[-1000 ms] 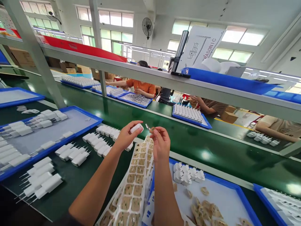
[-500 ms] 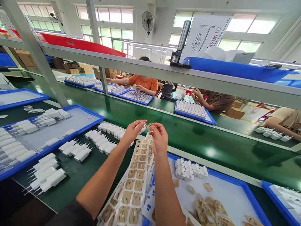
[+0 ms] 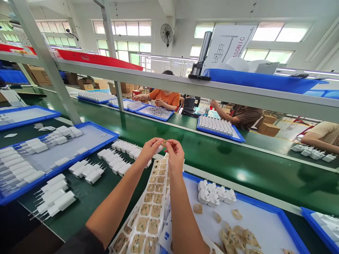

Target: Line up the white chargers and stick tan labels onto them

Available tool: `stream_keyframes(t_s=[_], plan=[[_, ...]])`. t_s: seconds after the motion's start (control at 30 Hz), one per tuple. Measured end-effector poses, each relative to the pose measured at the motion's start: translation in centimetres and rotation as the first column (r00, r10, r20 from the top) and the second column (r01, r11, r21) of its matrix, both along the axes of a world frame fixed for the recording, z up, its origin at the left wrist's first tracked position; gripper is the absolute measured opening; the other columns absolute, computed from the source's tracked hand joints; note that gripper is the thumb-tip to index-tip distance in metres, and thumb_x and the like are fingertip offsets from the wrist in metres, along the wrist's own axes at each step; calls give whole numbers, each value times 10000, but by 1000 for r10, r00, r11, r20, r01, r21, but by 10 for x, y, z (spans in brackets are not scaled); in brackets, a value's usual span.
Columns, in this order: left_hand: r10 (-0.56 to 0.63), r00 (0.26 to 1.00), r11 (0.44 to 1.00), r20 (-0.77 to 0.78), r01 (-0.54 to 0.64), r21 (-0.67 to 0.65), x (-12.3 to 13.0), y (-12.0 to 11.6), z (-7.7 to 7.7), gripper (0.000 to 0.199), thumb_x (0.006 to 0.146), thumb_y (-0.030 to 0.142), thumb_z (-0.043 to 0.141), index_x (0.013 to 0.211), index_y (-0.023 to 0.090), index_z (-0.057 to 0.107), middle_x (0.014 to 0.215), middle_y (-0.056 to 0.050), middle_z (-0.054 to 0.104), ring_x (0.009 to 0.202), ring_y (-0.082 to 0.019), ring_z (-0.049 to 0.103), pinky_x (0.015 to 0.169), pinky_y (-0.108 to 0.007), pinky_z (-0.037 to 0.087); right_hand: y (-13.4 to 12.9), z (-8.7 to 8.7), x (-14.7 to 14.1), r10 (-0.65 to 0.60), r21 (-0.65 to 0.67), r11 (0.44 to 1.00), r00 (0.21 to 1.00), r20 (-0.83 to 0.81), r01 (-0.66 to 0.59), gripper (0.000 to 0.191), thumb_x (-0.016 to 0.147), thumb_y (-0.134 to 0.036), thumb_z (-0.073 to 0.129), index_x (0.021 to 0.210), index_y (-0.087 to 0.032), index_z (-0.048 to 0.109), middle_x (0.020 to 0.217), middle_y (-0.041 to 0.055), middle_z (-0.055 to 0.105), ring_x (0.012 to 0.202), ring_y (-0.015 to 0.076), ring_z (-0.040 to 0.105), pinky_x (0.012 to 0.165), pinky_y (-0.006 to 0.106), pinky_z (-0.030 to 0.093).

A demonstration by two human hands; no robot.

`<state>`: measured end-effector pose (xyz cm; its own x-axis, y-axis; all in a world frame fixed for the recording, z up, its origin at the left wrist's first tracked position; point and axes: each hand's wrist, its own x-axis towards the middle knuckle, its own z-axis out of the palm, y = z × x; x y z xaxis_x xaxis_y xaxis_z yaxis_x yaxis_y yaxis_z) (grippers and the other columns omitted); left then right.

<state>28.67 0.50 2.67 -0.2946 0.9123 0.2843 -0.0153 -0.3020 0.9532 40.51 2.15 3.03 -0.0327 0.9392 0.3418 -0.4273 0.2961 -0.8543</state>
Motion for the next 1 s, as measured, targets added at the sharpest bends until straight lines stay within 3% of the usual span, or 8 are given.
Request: stream_keyframes(t_s=[0.5, 0.7, 0.87, 0.93, 1.0], plan=[[-16, 991, 1000, 135, 19, -20, 1, 3, 0, 478, 704, 642, 728, 757, 167, 726, 672, -5, 600, 624, -127, 496, 554, -247, 371, -15, 9, -5, -116, 199, 976, 987, 115, 92, 158, 794, -344, 743, 852, -201, 713, 867, 24, 675, 836, 166, 609, 697, 279, 498], [135, 951, 986, 278, -102, -131, -19, 18, -20, 551, 640, 691, 752, 782, 161, 697, 680, -15, 614, 522, -98, 462, 480, -242, 298, -27, 30, 12, -181, 329, 929, 983, 5, 170, 123, 838, -330, 724, 884, -217, 708, 865, 7, 668, 740, 135, 618, 682, 274, 511], [221, 898, 965, 380, -146, -216, -41, 29, -25, 634, 720, 771, 640, 913, 167, 678, 721, -24, 626, 483, -82, 472, 447, -225, 302, -18, 31, 22, -101, 171, 979, 993, -62, 110, 191, 790, -370, 762, 877, -210, 707, 842, 15, 676, 735, 142, 616, 642, 267, 510], [240, 894, 957, 377, -151, -249, -45, 47, -17, 584, 786, 730, 617, 916, 163, 670, 721, -24, 623, 476, -78, 473, 437, -220, 309, -14, 27, 19, -66, 105, 992, 995, -71, 73, 212, 783, -386, 760, 877, -206, 703, 842, 20, 678, 743, 147, 616, 631, 266, 508], [254, 901, 945, 351, -153, -291, -46, 80, -6, 508, 862, 653, 594, 897, 151, 664, 716, -25, 618, 470, -75, 468, 427, -216, 313, -11, 22, 16, -27, 76, 997, 997, -68, 32, 215, 785, -392, 752, 876, -204, 702, 843, 21, 677, 747, 148, 614, 634, 267, 508]])
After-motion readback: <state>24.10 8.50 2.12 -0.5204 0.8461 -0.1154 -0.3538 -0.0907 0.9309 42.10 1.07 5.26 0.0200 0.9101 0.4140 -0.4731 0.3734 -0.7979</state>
